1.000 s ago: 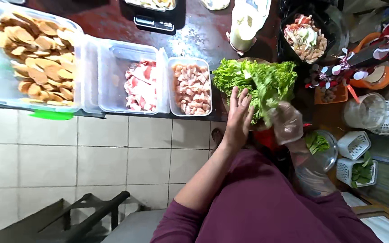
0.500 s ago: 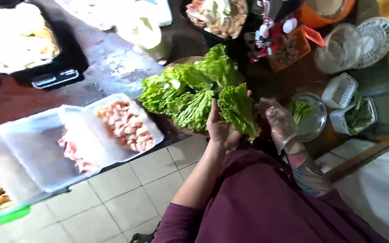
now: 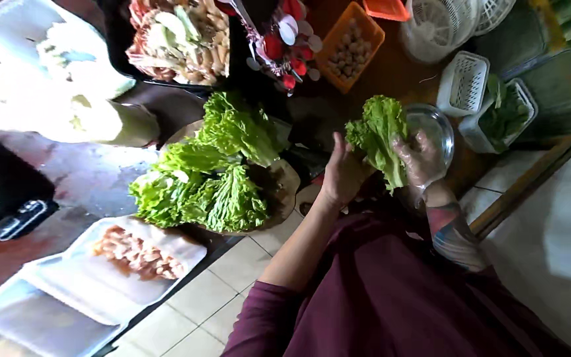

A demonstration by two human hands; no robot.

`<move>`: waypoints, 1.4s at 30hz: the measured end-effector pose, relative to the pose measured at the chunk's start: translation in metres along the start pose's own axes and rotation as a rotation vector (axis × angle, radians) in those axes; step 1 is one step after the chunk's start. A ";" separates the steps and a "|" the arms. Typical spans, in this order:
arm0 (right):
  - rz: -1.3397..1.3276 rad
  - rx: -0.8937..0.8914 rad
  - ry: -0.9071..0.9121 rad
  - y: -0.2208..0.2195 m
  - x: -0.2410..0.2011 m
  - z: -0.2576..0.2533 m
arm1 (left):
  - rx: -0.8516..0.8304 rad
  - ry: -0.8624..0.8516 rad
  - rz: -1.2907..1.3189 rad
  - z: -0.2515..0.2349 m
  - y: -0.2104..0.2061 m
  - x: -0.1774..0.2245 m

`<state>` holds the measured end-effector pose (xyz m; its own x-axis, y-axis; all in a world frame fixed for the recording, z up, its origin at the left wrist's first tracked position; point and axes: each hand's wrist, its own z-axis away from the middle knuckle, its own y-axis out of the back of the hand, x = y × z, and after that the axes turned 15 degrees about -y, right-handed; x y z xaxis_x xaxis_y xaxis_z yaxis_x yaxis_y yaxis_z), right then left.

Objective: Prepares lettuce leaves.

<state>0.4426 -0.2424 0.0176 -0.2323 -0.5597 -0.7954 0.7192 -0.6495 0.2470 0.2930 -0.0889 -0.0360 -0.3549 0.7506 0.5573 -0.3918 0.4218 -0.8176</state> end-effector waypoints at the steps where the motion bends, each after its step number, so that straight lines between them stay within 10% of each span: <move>1: 0.003 0.031 0.033 0.002 0.005 -0.007 | 0.005 -0.017 -0.080 -0.001 -0.002 -0.002; 9: -0.047 0.082 0.140 -0.012 -0.007 -0.023 | 0.211 -0.155 -0.453 -0.006 -0.021 0.007; 22: -0.169 0.065 0.212 -0.037 -0.015 -0.042 | 0.064 -0.182 -0.118 0.013 -0.001 0.042; 42: 0.004 0.088 0.305 -0.043 -0.018 -0.025 | 0.196 -0.315 -0.290 0.023 -0.003 0.040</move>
<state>0.4328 -0.1915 0.0075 -0.0131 -0.3911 -0.9202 0.6570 -0.6972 0.2870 0.2606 -0.0719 -0.0086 -0.4354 0.4122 0.8003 -0.6549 0.4649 -0.5958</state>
